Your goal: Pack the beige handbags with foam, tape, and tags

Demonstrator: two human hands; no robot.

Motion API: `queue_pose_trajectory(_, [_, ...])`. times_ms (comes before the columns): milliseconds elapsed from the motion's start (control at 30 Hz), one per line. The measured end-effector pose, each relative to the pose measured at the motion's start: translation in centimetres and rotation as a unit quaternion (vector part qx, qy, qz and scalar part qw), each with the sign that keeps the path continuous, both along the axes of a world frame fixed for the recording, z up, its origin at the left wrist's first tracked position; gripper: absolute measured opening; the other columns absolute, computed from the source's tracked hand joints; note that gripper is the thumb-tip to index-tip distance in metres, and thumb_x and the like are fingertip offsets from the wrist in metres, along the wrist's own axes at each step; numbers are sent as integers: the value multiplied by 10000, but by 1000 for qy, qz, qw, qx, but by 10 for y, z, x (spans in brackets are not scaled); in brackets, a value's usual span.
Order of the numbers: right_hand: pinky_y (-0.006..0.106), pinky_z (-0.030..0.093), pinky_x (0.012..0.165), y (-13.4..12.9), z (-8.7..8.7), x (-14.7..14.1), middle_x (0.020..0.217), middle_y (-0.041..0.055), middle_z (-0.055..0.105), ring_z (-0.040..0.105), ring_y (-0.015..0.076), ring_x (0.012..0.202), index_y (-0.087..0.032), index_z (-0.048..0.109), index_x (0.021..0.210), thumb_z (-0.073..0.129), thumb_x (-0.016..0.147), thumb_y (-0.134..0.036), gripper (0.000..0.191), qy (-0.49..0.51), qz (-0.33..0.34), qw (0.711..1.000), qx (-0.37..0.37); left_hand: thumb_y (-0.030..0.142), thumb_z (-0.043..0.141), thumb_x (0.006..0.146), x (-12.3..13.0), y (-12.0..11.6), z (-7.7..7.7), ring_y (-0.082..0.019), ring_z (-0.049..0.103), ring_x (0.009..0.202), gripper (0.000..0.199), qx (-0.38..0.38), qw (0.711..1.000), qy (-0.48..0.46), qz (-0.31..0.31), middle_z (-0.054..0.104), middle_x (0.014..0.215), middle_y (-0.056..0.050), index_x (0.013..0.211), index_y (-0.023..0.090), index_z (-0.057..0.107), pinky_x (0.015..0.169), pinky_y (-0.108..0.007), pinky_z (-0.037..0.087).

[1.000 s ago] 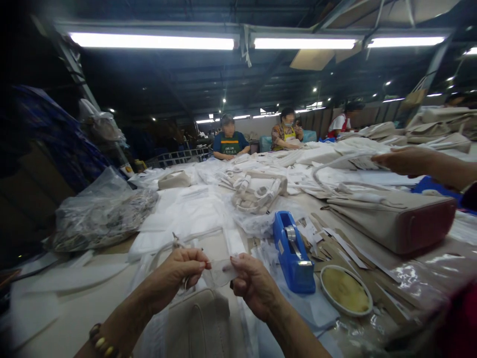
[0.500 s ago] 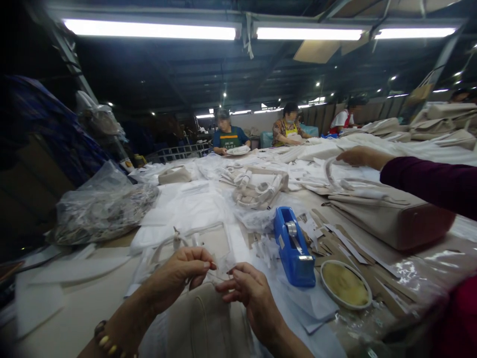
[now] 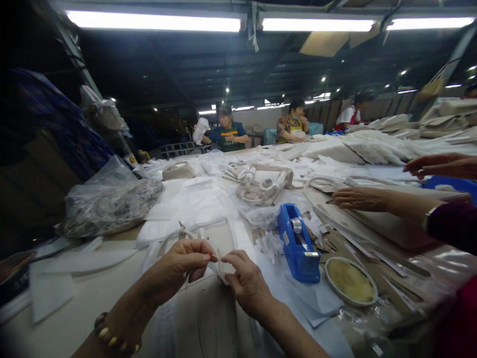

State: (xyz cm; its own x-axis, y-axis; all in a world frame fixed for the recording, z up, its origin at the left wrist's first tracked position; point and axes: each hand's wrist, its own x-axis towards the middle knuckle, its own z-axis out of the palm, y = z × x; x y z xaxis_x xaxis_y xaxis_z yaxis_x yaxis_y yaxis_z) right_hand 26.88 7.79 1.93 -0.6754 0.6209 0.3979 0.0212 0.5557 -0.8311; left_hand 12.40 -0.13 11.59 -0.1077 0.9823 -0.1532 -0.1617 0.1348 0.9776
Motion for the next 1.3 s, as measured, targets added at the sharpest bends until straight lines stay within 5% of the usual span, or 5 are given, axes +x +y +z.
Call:
queue_pose_trajectory(133, [339,447,844,2,3,-3,1004,77,619,571,194,968,-185,631,1000,401,712,-59,389,29,27,999,-11,214,689,588,-3,-1,5,-30,375,380,146,9,1000,-9,2,495,441,32,658,90,655,405,-179,203])
queue_pose_trajectory(333, [254,419,644,3,25,7,796,2,578,512,130,675,-218,658,925,442,675,-111,347,79,-5,995,-59,210,690,606,-2,1,25,-27,365,362,135,50,998,-27,11,487,405,41,664,95,653,390,-175,194])
queue_pose_trajectory(800, [258,437,617,-4,45,-1,796,26,636,551,140,674,-199,673,805,587,814,-244,98,112,8,993,-29,191,679,599,8,2,55,-26,367,364,112,75,997,-19,15,486,408,37,652,96,652,390,-173,177])
queue_pose_trajectory(1100, [292,465,643,-1,35,9,757,88,656,598,184,721,-136,623,845,488,835,-76,148,62,-205,908,360,175,702,570,4,-4,52,-18,380,365,120,70,996,-37,51,539,458,26,635,91,646,384,-171,170])
queue_pose_trajectory(1300, [289,433,601,-3,26,8,695,77,631,582,186,668,-158,603,735,423,831,-62,226,-11,-174,904,391,188,706,566,8,-4,49,-27,364,353,137,64,995,-45,60,477,392,50,641,96,636,388,-176,198])
